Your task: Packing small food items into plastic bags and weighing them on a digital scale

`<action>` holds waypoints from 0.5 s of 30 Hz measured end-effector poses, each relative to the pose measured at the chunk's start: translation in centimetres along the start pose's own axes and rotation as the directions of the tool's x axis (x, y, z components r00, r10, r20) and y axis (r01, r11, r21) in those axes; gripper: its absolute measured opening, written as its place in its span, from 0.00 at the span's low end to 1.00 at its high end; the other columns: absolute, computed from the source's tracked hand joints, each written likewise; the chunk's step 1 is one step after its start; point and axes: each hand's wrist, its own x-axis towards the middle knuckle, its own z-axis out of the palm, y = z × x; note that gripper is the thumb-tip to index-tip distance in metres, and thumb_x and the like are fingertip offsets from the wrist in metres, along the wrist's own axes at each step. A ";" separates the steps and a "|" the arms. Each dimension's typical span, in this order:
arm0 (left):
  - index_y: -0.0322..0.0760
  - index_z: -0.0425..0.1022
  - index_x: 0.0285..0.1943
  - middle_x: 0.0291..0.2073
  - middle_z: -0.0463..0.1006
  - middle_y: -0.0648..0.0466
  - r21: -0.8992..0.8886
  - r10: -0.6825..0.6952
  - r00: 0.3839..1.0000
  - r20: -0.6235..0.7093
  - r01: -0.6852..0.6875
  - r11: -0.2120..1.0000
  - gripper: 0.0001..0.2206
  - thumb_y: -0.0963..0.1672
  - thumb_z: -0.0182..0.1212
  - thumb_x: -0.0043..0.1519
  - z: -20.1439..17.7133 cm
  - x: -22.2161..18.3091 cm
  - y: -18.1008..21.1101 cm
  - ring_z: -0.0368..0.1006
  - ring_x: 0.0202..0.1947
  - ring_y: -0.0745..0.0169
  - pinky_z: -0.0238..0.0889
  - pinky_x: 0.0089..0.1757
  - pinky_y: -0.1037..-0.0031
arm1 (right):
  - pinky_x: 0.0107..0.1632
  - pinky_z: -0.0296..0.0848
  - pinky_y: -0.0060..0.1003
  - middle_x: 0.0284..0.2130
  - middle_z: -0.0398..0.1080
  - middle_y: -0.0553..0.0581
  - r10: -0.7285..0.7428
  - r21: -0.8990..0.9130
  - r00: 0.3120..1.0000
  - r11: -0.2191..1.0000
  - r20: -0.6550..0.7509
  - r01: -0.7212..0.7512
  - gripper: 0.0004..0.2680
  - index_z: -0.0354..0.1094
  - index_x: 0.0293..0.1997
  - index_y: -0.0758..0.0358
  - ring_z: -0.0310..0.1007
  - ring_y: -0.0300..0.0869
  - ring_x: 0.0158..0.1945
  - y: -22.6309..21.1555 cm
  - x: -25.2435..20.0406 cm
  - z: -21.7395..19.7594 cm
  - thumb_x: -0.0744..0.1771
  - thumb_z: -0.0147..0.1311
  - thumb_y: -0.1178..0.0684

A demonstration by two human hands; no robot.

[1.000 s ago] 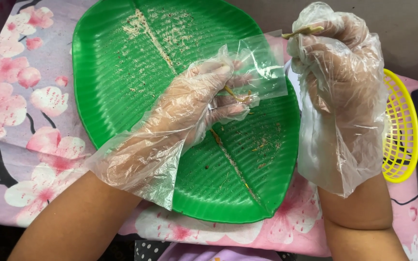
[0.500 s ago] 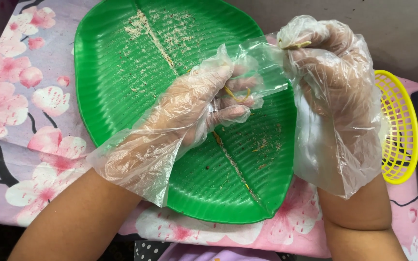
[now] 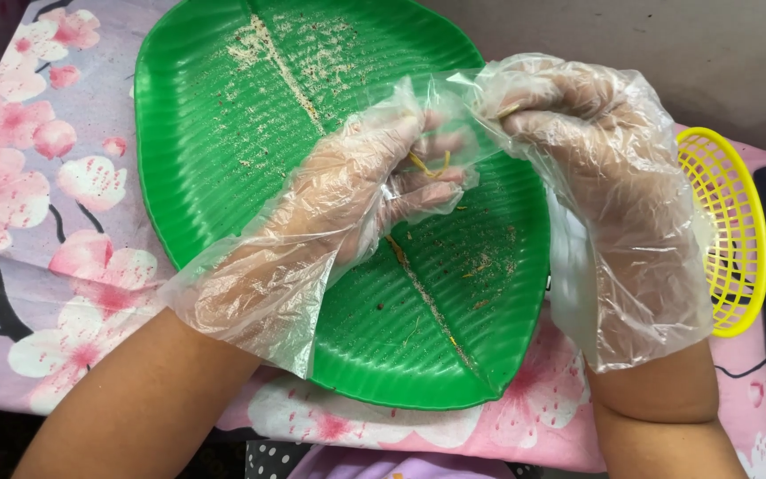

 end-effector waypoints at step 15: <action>0.40 0.72 0.71 0.43 0.83 0.45 0.225 -0.093 0.992 -0.084 0.110 0.968 0.29 0.52 0.55 0.59 1.7 -1.3 1.2 0.84 0.38 0.51 0.79 0.32 0.78 | 0.53 0.72 0.34 0.39 0.77 0.53 -0.305 -0.703 0.951 0.665 0.052 0.252 0.05 0.80 0.38 0.57 0.78 0.41 0.46 -0.3 0.1 -1.6 0.71 0.67 0.61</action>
